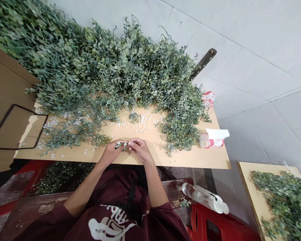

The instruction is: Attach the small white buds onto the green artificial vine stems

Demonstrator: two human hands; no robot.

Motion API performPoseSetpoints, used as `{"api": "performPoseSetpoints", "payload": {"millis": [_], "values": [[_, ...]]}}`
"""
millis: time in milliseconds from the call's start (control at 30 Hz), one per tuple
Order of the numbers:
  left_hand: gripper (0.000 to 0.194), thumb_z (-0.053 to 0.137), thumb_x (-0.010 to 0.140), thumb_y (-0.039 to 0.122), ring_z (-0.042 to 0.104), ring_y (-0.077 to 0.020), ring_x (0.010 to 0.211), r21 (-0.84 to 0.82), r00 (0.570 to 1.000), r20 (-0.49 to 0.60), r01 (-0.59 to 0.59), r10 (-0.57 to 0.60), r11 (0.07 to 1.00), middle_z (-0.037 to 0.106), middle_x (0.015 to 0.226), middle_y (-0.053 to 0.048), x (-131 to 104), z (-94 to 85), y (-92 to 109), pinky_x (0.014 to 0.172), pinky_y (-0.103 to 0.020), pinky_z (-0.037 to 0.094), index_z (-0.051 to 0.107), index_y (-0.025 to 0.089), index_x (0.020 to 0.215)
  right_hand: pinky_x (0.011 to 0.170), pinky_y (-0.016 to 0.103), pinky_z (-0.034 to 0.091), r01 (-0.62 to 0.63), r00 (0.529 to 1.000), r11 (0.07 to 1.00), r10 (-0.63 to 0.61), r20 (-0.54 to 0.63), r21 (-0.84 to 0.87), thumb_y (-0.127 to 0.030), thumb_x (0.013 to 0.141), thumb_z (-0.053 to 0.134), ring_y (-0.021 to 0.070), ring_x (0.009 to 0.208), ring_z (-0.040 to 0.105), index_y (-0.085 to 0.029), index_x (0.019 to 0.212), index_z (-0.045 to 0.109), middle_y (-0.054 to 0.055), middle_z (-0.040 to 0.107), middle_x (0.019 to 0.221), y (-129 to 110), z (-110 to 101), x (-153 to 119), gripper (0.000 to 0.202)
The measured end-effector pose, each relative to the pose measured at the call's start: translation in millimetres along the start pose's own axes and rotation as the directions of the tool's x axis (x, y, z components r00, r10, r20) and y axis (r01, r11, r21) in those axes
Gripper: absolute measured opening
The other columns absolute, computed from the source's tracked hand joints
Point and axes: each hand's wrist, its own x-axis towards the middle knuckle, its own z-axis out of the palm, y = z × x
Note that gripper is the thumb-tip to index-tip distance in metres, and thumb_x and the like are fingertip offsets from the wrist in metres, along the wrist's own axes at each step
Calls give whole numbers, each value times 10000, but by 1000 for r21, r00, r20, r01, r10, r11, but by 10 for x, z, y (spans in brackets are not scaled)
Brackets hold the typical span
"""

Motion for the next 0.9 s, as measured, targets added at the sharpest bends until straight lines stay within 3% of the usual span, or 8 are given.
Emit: {"api": "performPoseSetpoints", "payload": {"millis": [700, 900], "values": [[182, 527, 877, 236, 647, -157, 734, 128, 1000, 1, -26, 26, 991, 719, 828, -20, 18, -17, 69, 741, -259, 513, 685, 192, 955, 560, 241, 437, -3, 1000, 998, 5, 31, -62, -425, 773, 747, 110, 565, 532, -182, 811, 642, -12, 589, 644, 35, 8, 23, 268], [154, 529, 863, 218, 650, -159, 736, 125, 1000, -9, -27, 28, 992, 712, 812, -21, 22, -8, 75, 749, -262, 520, 670, 193, 919, 532, 231, 396, -1, 999, 995, 5, 41, -99, -430, 782, 740, 104, 531, 554, -188, 828, 617, -19, 603, 649, 45, -4, 19, 276]]}}
